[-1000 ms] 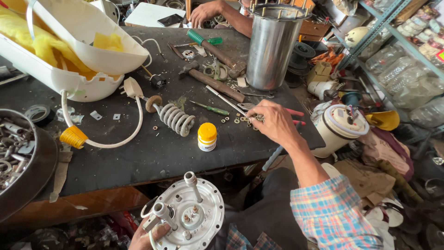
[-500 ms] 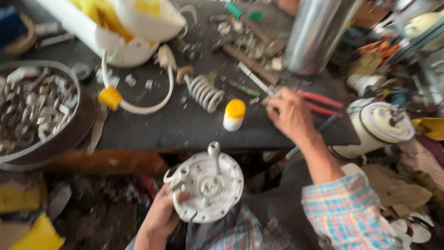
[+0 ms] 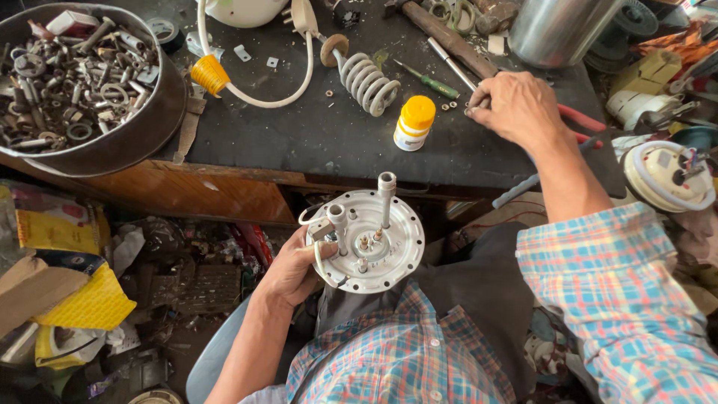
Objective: The person applies a yellow paste from a small container onto a green gasket and then onto the metal base of a heating element. They place a metal plate over the base, insert small metal components, and use a T-handle wrench to tighten the assembly.
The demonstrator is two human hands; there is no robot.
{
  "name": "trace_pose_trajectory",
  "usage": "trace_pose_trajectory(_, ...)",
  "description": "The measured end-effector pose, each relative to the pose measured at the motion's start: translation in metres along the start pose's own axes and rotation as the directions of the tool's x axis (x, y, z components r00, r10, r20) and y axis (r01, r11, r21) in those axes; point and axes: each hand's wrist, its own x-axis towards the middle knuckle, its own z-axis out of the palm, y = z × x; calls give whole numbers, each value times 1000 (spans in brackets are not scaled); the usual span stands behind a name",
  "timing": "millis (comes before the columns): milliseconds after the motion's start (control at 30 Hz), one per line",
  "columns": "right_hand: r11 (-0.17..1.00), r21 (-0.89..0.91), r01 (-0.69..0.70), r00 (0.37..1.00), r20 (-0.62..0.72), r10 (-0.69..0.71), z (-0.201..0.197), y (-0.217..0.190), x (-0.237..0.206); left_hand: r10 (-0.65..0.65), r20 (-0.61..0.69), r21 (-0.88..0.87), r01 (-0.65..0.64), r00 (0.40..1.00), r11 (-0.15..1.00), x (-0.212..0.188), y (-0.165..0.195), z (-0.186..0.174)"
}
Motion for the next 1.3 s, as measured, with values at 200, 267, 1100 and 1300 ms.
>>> trace_pose_trajectory(200, 985, 171, 2, 999, -44, 5, 1, 4, -3, -1, 29, 8, 1, 1000, 1000, 3, 0, -6)
trace_pose_trajectory(267, 981, 193, 2, 999, -53, 9, 2, 5, -5, -1, 36, 13, 1, 999, 1000, 7, 0, -10)
trace_pose_trajectory(1100, 810, 586, 13, 882, -389, 267, -12, -67, -74, 21, 79, -38, -18, 997, 999, 17, 0, -24)
trace_pose_trajectory(1300, 755, 599, 267, 945, -318, -82, -25, -157, -141, 30, 129, -63, -22, 991, 998, 15, 2, -22)
